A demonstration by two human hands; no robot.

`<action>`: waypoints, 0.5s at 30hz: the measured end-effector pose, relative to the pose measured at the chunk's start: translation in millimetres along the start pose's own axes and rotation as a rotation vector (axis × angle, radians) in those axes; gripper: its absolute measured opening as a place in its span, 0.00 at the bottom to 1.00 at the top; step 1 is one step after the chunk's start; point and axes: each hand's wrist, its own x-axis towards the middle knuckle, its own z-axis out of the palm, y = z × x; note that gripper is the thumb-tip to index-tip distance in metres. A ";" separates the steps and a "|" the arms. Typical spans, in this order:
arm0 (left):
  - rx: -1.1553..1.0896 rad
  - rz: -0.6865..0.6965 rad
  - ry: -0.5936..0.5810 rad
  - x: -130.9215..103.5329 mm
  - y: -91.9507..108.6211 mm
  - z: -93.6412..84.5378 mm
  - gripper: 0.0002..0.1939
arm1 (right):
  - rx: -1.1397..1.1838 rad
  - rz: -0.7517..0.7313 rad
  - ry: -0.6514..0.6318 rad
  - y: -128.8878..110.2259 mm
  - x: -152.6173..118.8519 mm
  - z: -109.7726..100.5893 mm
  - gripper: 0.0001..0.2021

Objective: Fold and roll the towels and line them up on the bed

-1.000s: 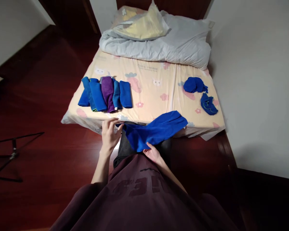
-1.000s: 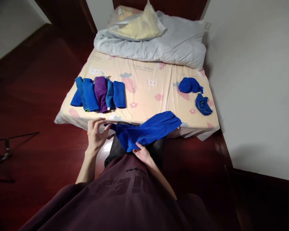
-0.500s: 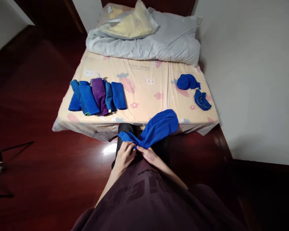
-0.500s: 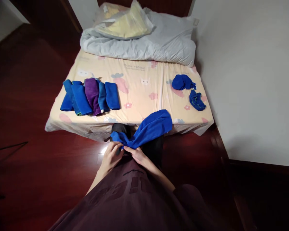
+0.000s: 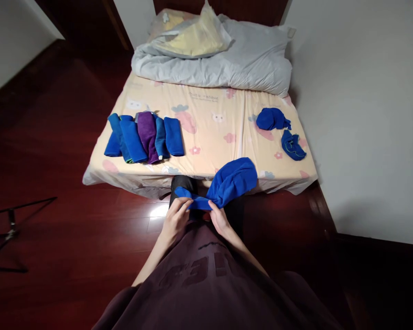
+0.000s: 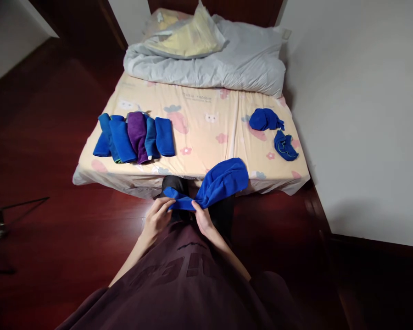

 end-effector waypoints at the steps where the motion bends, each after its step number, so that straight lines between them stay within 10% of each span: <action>1: 0.011 0.000 0.012 -2.5 -3.1 -6.7 0.20 | 0.028 -0.011 0.062 1.2 4.4 -3.0 0.16; 8: 0.015 0.128 -0.096 -1.4 1.2 -69.7 0.25 | 0.154 -0.011 0.362 -9.3 54.2 -38.8 0.15; 15: 0.324 0.190 -0.027 12.0 5.1 -121.0 0.31 | -0.128 -0.519 0.658 -39.6 50.7 -73.0 0.27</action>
